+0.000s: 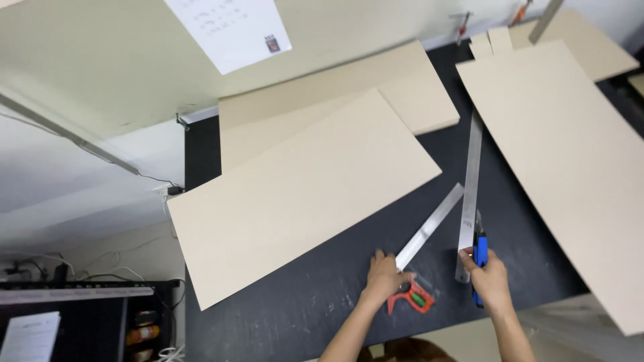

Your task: Cutting cardboard sheets using a utility knife and a metal ruler

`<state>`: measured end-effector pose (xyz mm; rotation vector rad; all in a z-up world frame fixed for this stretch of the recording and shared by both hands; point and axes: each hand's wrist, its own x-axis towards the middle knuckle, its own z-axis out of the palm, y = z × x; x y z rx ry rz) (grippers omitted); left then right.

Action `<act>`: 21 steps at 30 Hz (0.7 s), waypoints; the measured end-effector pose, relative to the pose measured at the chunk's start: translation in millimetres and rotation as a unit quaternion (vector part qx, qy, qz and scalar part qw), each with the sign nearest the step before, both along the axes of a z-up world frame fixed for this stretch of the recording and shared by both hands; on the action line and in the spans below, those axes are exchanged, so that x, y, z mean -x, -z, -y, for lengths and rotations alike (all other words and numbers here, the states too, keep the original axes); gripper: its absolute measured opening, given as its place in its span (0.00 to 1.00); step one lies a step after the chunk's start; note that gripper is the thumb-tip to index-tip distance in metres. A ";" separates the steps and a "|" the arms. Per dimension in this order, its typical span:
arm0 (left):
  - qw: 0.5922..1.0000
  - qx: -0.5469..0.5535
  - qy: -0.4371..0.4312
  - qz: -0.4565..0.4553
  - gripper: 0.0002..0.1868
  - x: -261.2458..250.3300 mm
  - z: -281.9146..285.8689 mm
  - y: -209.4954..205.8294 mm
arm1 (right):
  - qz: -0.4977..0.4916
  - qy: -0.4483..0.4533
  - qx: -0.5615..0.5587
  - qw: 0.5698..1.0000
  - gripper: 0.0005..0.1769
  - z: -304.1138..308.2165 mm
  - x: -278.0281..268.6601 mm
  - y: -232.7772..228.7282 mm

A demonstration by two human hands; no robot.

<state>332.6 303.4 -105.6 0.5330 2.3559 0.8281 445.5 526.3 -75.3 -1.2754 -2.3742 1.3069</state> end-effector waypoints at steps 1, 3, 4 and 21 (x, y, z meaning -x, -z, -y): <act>0.994 -0.025 0.032 0.097 0.26 0.5 0.5 2.5 | -0.016 0.026 0.056 0.998 0.14 -4.2 8.5 -5.3; 0.991 -0.069 0.005 0.111 0.21 -10.5 22.9 -11.2 | -0.058 0.005 0.018 0.998 0.14 -38.0 45.5 13.2; 0.986 -0.108 -0.015 0.125 0.16 -15.2 36.1 -18.5 | -0.098 -0.008 -0.012 0.995 0.15 -52.2 67.9 22.5; 0.854 -0.324 -0.352 0.205 0.11 -31.4 435.8 -74.0 | 0.087 -0.234 -0.229 0.941 0.40 -73.9 200.3 69.7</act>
